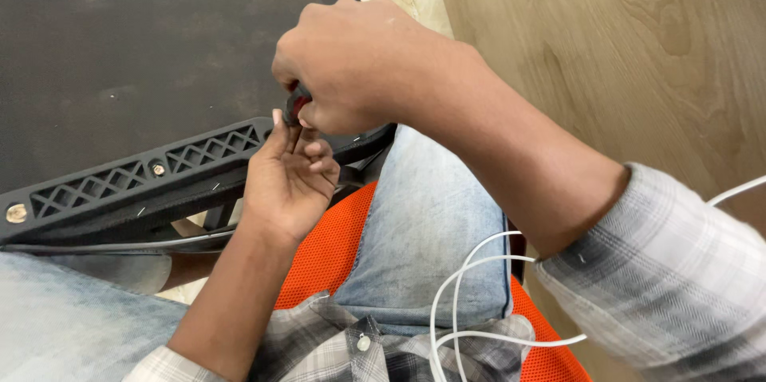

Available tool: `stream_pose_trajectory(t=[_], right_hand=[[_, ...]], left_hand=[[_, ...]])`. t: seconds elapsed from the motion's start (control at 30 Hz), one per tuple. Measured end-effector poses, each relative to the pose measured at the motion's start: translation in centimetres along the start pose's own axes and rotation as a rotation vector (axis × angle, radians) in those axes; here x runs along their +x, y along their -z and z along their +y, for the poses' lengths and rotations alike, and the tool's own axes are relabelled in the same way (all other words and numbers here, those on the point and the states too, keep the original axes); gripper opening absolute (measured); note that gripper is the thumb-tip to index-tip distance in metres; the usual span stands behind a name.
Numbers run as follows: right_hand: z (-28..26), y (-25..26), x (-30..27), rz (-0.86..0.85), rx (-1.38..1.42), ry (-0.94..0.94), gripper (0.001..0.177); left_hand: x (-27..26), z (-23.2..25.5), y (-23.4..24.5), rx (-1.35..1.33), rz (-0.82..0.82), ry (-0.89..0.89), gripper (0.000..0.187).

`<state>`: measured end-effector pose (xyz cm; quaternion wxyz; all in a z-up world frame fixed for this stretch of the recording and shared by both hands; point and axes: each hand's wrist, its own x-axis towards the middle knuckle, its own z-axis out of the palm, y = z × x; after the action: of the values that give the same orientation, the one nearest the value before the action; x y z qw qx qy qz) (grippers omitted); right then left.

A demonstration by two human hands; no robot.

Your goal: The person uses a screwdriver to tighten screws on the underside of a black plastic stool base. They work on multiple fasteners around the perimeter of the base while seated.

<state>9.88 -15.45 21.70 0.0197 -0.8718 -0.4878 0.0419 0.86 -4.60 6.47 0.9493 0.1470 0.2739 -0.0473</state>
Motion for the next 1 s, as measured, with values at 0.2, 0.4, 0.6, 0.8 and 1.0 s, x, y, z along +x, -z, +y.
stream_pose_trajectory(t=[0.2,0.4,0.6,0.8,1.0], right_hand=[[-1.9,-2.2,-1.7,0.103,0.038,-0.124,0.024],[-0.2,-3.6,-0.6,0.179,0.354,-0.377,0.041],[-0.1,-3.5,0.3,0.246,0.468,-0.434,0.036],[-1.5,-2.7,-2.6,0.311,0.432,-0.156,0.023],[-3.1,-2.4,-4.4,0.175,0.532,-0.363,0.021]], left_hand=[[0.4,0.3,1.7,-0.012,0.026,-0.025,0.022],[0.7,0.3,1.4,0.133,0.030,-0.021,0.026],[0.6,-0.2,0.3,0.240,0.073,-0.023,0.043],[0.9,0.7,2.4,0.060,0.000,-0.054,0.029],[0.7,0.8,3.5,0.047,-0.040,-0.061,0.025]])
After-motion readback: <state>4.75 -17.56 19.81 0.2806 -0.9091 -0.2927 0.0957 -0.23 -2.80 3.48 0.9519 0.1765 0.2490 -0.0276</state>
